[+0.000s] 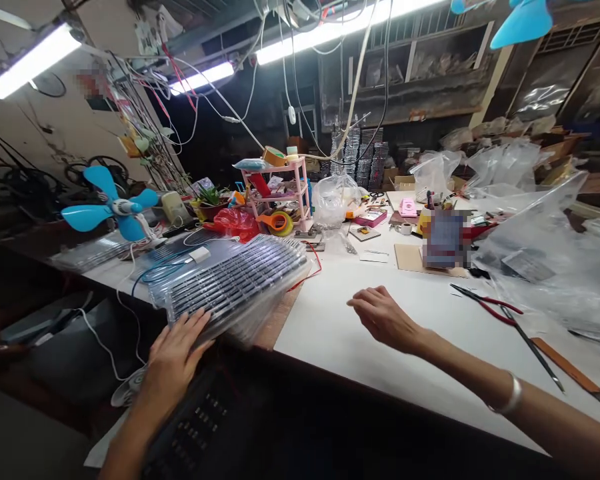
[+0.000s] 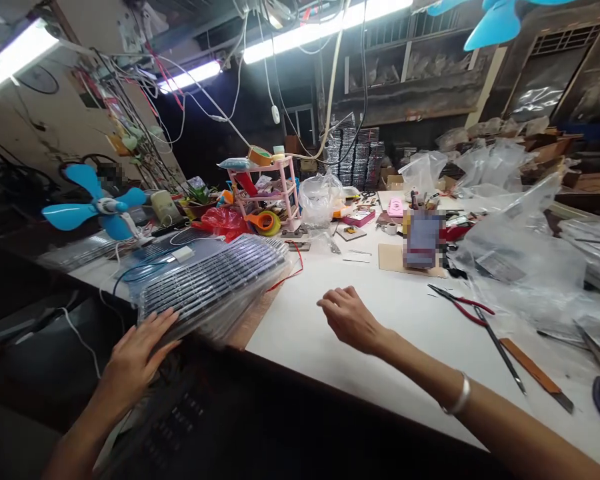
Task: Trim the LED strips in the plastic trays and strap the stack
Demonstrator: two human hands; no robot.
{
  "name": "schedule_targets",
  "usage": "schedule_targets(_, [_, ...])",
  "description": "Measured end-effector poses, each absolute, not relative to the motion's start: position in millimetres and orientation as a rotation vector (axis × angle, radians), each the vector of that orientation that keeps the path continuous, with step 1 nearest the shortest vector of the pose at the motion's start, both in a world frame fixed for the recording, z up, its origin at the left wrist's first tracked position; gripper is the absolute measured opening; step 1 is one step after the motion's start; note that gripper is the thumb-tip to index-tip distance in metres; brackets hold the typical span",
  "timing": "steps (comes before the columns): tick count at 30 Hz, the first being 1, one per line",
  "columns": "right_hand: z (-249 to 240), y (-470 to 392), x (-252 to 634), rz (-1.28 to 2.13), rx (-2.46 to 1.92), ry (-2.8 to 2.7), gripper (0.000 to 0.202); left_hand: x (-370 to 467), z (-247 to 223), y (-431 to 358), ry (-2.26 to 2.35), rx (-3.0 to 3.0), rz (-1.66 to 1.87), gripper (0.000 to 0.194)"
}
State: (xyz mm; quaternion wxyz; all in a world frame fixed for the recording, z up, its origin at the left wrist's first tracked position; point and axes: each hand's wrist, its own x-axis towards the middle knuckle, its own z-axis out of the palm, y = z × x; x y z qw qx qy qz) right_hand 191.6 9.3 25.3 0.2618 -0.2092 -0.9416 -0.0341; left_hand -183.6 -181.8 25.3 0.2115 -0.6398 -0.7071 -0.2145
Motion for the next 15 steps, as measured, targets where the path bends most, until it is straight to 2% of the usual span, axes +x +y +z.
schedule_targets(4, [22,74,132,-0.118,-0.629,-2.600,0.043,-226,17,-212,-1.957,-1.720,-0.961,0.050])
schedule_targets(7, [26,111,81,-0.102,-0.554,-2.622,0.056,-255,12,-207,-2.074,-1.658,-1.108,0.055])
schedule_targets(11, [25,121,41,-0.037,-0.423,-2.640,0.051,-281,13,-183,-2.239,-1.629,-1.202,0.059])
schedule_targets(15, [16,104,63,0.027,-0.444,-2.592,0.048,-284,20,-171,-2.265,-1.672,-1.122,0.058])
